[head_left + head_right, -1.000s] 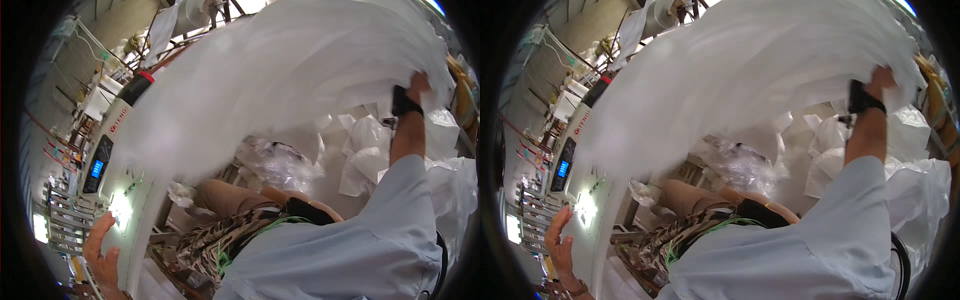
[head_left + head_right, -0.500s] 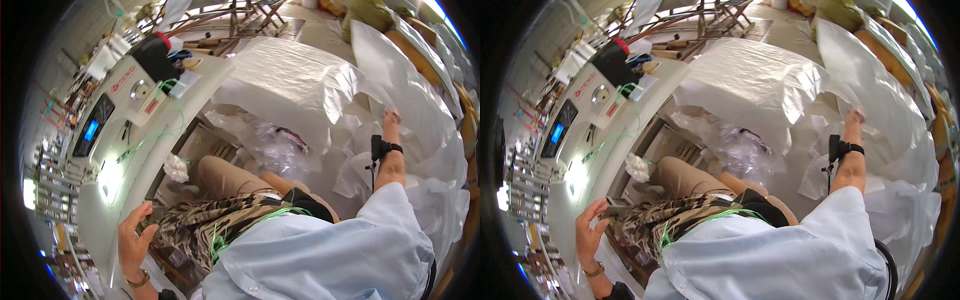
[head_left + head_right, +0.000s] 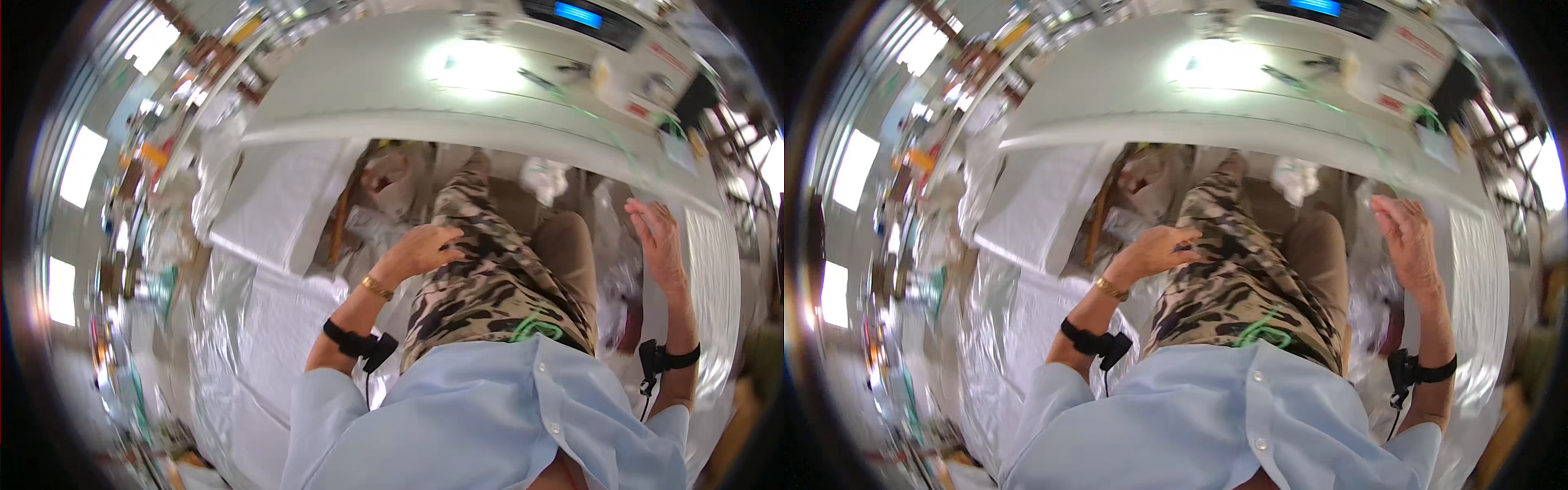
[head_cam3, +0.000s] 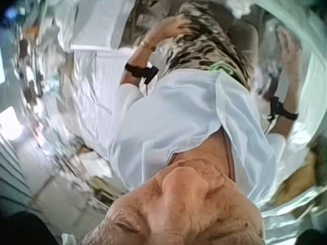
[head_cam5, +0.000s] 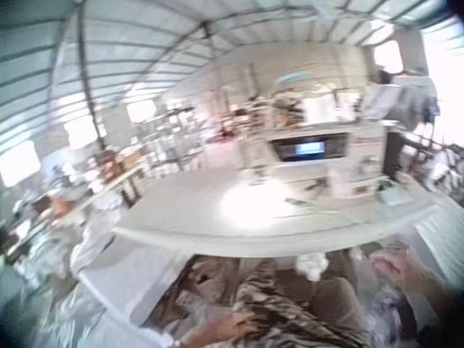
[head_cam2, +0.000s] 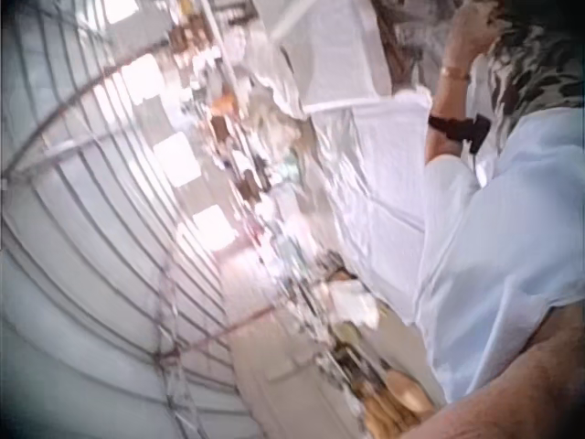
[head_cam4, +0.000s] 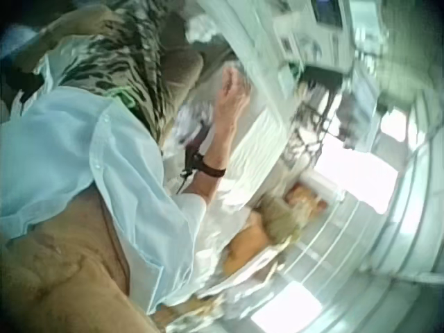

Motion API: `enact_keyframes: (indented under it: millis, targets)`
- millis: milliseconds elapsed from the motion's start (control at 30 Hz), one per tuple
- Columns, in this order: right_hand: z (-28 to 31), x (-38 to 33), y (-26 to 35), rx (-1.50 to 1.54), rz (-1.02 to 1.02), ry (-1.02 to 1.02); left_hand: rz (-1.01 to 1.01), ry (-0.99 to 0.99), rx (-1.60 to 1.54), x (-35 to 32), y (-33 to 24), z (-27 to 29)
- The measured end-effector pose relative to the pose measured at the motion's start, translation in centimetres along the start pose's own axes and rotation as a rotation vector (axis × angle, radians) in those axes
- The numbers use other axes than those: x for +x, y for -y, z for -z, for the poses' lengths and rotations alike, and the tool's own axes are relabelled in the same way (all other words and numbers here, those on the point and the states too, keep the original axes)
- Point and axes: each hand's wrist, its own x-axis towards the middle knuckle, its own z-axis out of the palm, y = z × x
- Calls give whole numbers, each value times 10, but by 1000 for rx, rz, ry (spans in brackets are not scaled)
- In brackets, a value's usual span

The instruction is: The person is using an industrial sewing machine to sew large sheets of white synthetic or plastic fabric.

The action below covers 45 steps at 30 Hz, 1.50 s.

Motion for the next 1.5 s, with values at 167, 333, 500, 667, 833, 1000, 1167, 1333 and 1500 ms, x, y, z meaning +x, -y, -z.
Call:
enact_keyframes:
  millis: [167, 333, 500, 667, 833, 1000, 1167, 1333, 1500]
  targets:
    - [-73, 89, 47, -61, 404, 74, 301, -246, 182, -48, 97, -13]
    - [-125, 151, 62, -93, 547, 47, 878, -383, 266, -101, 206, 16]
    - [-139, 176, 60, -77, 447, 59, 964, -798, 475, -142, 284, 48]
    - [-139, 176, 54, -111, 362, 77, 1011, -902, 488, -143, 327, 63]
    - [-136, 176, 52, -115, 310, 89, 990, -785, 506, -137, 339, 64]
    - [-135, 176, 46, -134, 304, 82, 914, -646, 642, -142, 350, 64]
    - [-135, 176, 43, -162, 295, 68, 975, -984, 451, -153, 387, 76]
    - [-136, 175, 39, -166, 317, 58, 979, -1477, -191, -182, 404, 119]
    - [-139, 172, 41, -143, 345, 41, 759, -1291, 230, -189, 317, 95]
